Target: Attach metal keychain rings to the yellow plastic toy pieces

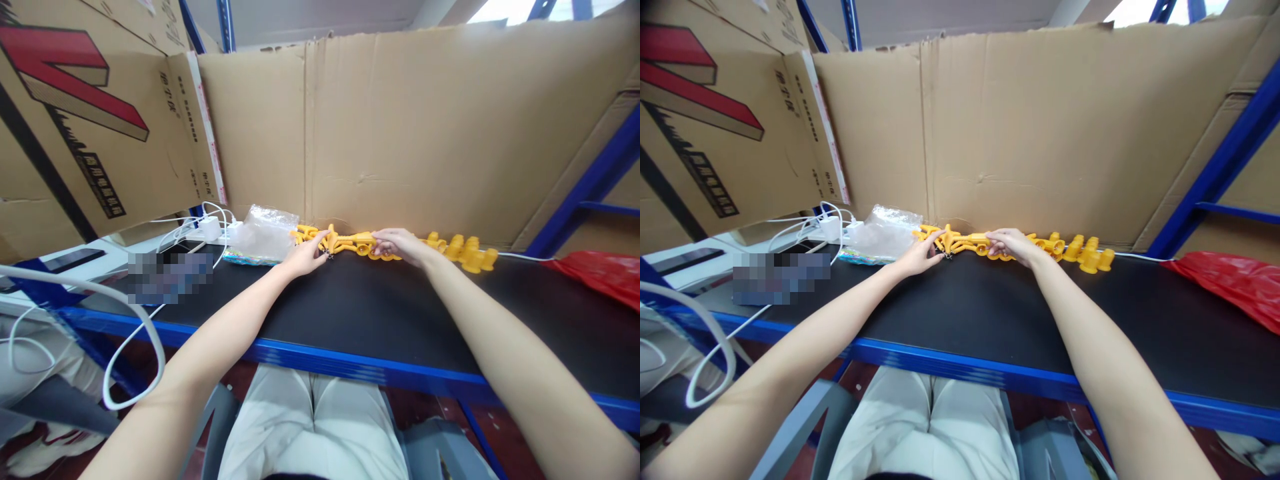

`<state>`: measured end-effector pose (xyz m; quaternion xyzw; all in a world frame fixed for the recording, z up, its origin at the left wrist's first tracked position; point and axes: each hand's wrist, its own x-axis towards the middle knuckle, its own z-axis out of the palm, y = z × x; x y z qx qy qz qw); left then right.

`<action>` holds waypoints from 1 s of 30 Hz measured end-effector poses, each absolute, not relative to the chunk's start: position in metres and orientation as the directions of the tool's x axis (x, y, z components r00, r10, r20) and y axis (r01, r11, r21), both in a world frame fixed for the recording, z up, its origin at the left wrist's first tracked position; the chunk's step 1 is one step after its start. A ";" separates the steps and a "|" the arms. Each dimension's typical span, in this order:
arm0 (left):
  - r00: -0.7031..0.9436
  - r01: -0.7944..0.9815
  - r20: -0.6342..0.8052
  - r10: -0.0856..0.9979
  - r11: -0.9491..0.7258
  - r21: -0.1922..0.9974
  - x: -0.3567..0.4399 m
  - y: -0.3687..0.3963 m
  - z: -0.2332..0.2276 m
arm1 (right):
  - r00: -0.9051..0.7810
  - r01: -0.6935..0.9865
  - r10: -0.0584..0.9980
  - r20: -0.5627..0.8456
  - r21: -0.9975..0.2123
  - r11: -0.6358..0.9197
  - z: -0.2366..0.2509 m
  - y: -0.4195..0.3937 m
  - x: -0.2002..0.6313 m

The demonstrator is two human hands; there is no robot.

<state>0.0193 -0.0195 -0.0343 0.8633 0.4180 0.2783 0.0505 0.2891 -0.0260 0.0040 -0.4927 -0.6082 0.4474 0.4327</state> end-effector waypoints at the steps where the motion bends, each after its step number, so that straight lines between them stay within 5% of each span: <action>1: 0.490 0.683 0.460 0.740 -0.654 0.324 0.019 -0.019 -0.035 | -0.101 0.194 0.988 0.115 -0.972 0.133 0.008 -0.026 0.295; 6: 0.503 0.682 0.448 0.739 -0.658 0.319 0.021 -0.022 -0.035 | 0.206 0.126 0.919 0.337 -0.940 0.317 0.024 -0.021 0.333; 10: 0.507 0.705 0.413 0.756 -0.640 0.306 0.022 -0.024 -0.034 | 0.408 0.369 0.737 0.538 -0.836 0.406 0.022 -0.017 0.367; 14: 0.506 0.722 0.395 0.767 -0.627 0.292 0.022 -0.023 -0.034 | 0.307 0.714 0.674 0.672 -0.631 0.304 0.009 -0.015 0.389; 20: 0.510 0.732 0.379 0.772 -0.621 0.281 0.022 -0.022 -0.035 | 0.015 0.924 0.613 0.790 -0.245 0.294 -0.015 -0.005 0.387; 30: 0.514 0.718 0.387 0.765 -0.631 0.294 0.022 -0.021 -0.036 | -0.139 0.990 0.793 0.593 0.066 0.124 -0.028 -0.006 0.381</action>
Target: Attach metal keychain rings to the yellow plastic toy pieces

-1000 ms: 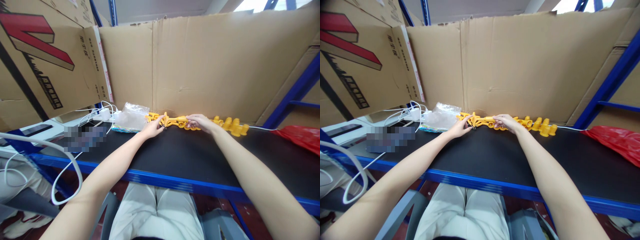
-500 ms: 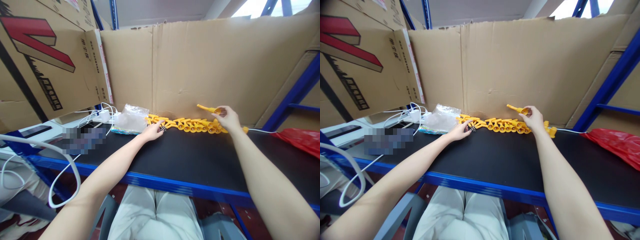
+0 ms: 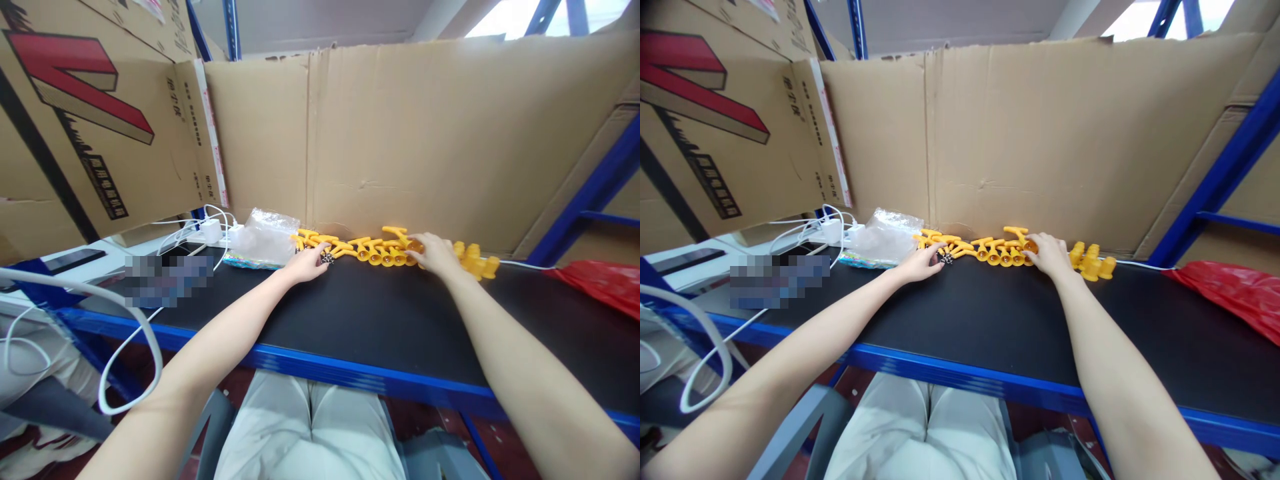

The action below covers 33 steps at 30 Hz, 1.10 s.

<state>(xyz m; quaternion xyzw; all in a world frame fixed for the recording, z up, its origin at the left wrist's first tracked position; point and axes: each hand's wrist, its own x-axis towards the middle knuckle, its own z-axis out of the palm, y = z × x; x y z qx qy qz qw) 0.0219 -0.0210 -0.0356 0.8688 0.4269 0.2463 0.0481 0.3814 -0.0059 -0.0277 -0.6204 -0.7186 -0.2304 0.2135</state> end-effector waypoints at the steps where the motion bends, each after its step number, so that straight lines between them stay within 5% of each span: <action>1: 0.515 0.718 0.384 0.767 -0.630 0.296 0.022 -0.021 -0.035 | -0.133 0.991 0.817 0.561 0.085 0.103 -0.028 -0.005 0.382; 6: 0.518 0.715 0.387 0.763 -0.634 0.295 0.022 -0.021 -0.036 | -0.095 0.992 0.874 0.476 0.115 0.045 -0.029 -0.004 0.380; 11: 0.523 0.711 0.387 0.759 -0.639 0.293 0.021 -0.019 -0.037 | -0.069 0.997 0.853 0.517 0.005 0.077 -0.025 -0.005 0.382; 17: 0.515 0.716 0.381 0.768 -0.630 0.301 0.021 -0.021 -0.035 | 0.288 0.949 0.556 0.780 -0.309 -0.057 -0.008 -0.023 0.407; 22: 0.521 0.712 0.377 0.766 -0.634 0.302 0.022 -0.023 -0.034 | 0.565 0.825 0.279 0.777 -0.535 -0.182 -0.021 -0.040 0.434; 29: 0.514 0.724 0.380 0.769 -0.627 0.288 0.021 -0.021 -0.035 | 0.648 0.755 0.539 0.538 -0.549 -0.358 -0.050 -0.036 0.453; 33: 0.515 0.727 0.370 0.773 -0.623 0.290 0.021 -0.021 -0.035 | 0.638 0.765 0.571 0.516 -0.507 -0.397 -0.054 -0.028 0.464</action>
